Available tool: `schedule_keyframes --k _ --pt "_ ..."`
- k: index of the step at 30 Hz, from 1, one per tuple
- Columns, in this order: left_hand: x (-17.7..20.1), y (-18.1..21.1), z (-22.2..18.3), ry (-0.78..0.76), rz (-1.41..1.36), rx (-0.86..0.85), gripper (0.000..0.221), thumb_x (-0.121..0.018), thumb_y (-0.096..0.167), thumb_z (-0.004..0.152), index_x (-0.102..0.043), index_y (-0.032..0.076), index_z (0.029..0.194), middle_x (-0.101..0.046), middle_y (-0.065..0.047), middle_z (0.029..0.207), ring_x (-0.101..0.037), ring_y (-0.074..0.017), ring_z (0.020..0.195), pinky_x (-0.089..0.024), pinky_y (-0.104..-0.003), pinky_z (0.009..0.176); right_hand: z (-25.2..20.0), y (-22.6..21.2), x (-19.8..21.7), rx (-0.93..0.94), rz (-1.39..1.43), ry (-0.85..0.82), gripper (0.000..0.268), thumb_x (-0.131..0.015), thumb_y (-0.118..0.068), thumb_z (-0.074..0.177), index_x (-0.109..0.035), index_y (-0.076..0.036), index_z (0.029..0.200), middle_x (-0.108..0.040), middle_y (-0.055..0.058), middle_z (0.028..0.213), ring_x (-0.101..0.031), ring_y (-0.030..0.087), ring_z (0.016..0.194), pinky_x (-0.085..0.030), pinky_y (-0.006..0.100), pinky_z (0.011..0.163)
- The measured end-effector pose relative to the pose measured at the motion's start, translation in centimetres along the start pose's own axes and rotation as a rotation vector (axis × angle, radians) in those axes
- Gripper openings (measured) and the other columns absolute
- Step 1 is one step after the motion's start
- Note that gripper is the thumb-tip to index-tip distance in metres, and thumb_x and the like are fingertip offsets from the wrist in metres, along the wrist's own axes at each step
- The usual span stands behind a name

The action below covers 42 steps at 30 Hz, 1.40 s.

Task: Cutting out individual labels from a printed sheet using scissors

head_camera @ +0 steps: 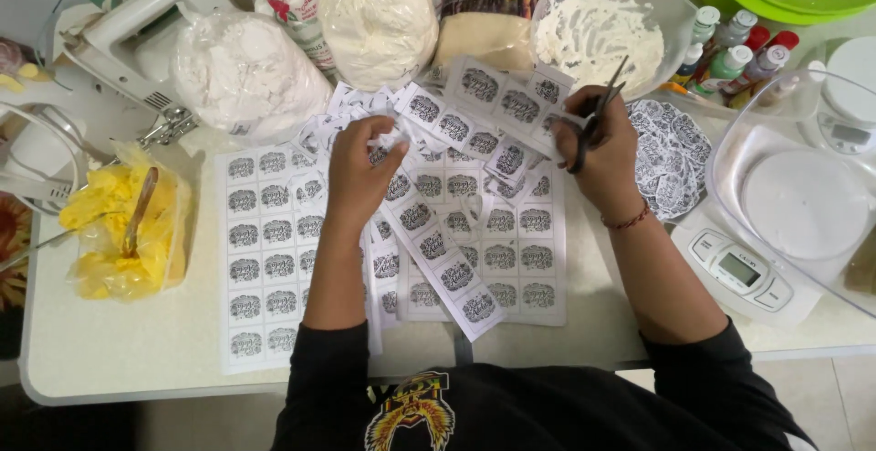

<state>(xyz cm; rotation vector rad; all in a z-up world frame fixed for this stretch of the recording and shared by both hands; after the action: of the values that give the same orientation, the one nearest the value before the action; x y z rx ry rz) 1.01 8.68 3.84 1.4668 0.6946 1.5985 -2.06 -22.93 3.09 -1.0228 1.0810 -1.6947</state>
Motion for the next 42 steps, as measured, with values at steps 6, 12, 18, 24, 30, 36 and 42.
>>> schedule_keyframes --k 6,12,18,24,30,36,42 --pt "1.9 -0.9 -3.0 -0.312 0.456 0.087 0.098 -0.087 0.045 0.076 -0.042 0.001 0.151 -0.045 -0.027 0.150 -0.033 -0.0504 0.142 -0.024 -0.077 0.109 -1.7 2.1 0.0 -0.109 0.168 -0.050 0.036 -0.076 -0.006 0.087 -0.055 0.001 0.116 -0.059 0.020 0.099 -0.058 0.015 0.047 -0.053 0.025 0.042" --pt "1.0 -1.4 -3.9 -0.187 0.494 0.149 0.087 -0.086 0.022 0.080 -0.042 0.008 0.153 -0.051 -0.021 0.146 -0.033 -0.0421 0.144 -0.010 -0.070 0.115 -3.0 4.0 -0.2 -0.268 -0.175 -0.153 0.039 -0.081 -0.021 0.086 -0.063 -0.011 0.119 -0.070 0.015 0.111 -0.063 0.020 0.063 -0.052 0.031 0.059" --pt "1.1 -0.9 -4.9 -0.042 0.447 0.006 0.071 -0.078 0.017 0.090 -0.042 0.008 0.151 -0.051 -0.020 0.138 -0.035 -0.0423 0.138 -0.010 -0.070 0.113 -3.5 -0.3 -0.8 -0.283 -0.465 -0.241 0.049 -0.080 -0.023 0.087 -0.060 -0.009 0.129 -0.070 0.014 0.118 -0.068 0.029 0.072 -0.053 0.042 0.068" --pt "1.7 -0.7 -5.4 0.033 0.384 -0.007 0.057 -0.074 0.025 0.093 -0.051 0.011 0.143 -0.056 -0.014 0.126 -0.044 -0.0383 0.130 -0.018 -0.066 0.111 -4.7 -2.4 -1.5 0.094 -0.942 -0.211 0.046 -0.077 -0.026 0.092 -0.059 -0.009 0.131 -0.063 0.017 0.120 -0.069 0.026 0.065 -0.056 0.035 0.059" --pt "4.3 4.9 -6.6 0.184 0.167 -0.051 0.043 -0.070 0.019 0.098 -0.054 0.008 0.137 -0.056 -0.014 0.117 -0.045 -0.0363 0.121 -0.023 -0.061 0.110 -7.3 2.0 -4.2 0.121 -0.546 -0.308 0.054 -0.079 -0.028 0.089 -0.056 -0.004 0.132 -0.062 0.021 0.117 -0.070 0.035 0.089 -0.056 0.041 0.070" --pt "9.6 12.0 -6.5 0.568 0.024 -0.617 0.051 -0.060 0.041 0.101 -0.045 0.004 0.133 -0.051 -0.014 0.126 -0.050 -0.0279 0.119 -0.046 -0.040 0.106 -8.9 5.0 -5.1 0.231 -0.553 -0.282 0.060 -0.082 -0.035 0.082 -0.054 -0.020 0.133 -0.059 0.008 0.118 -0.068 0.036 0.105 -0.059 0.047 0.079" --pt "9.6 9.9 -7.5 0.589 -0.059 -0.615 0.050 -0.058 0.042 0.102 -0.045 0.005 0.132 -0.052 -0.013 0.127 -0.050 -0.0273 0.117 -0.045 -0.040 0.105 -8.2 4.5 -5.1 0.114 -0.416 -0.295 0.057 -0.082 -0.026 0.084 -0.052 -0.015 0.130 -0.056 0.008 0.110 -0.070 0.031 0.086 -0.058 0.048 0.072"
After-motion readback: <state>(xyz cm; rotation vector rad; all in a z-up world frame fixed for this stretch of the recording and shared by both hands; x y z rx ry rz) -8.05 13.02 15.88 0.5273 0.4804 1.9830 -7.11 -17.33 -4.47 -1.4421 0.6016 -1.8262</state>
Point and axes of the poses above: each hand's wrist, its own z-axis towards the middle knuckle, its own x-axis out of the back of the hand, y = z × x, the point moved 1 cm from there along z, towards the middle knuckle
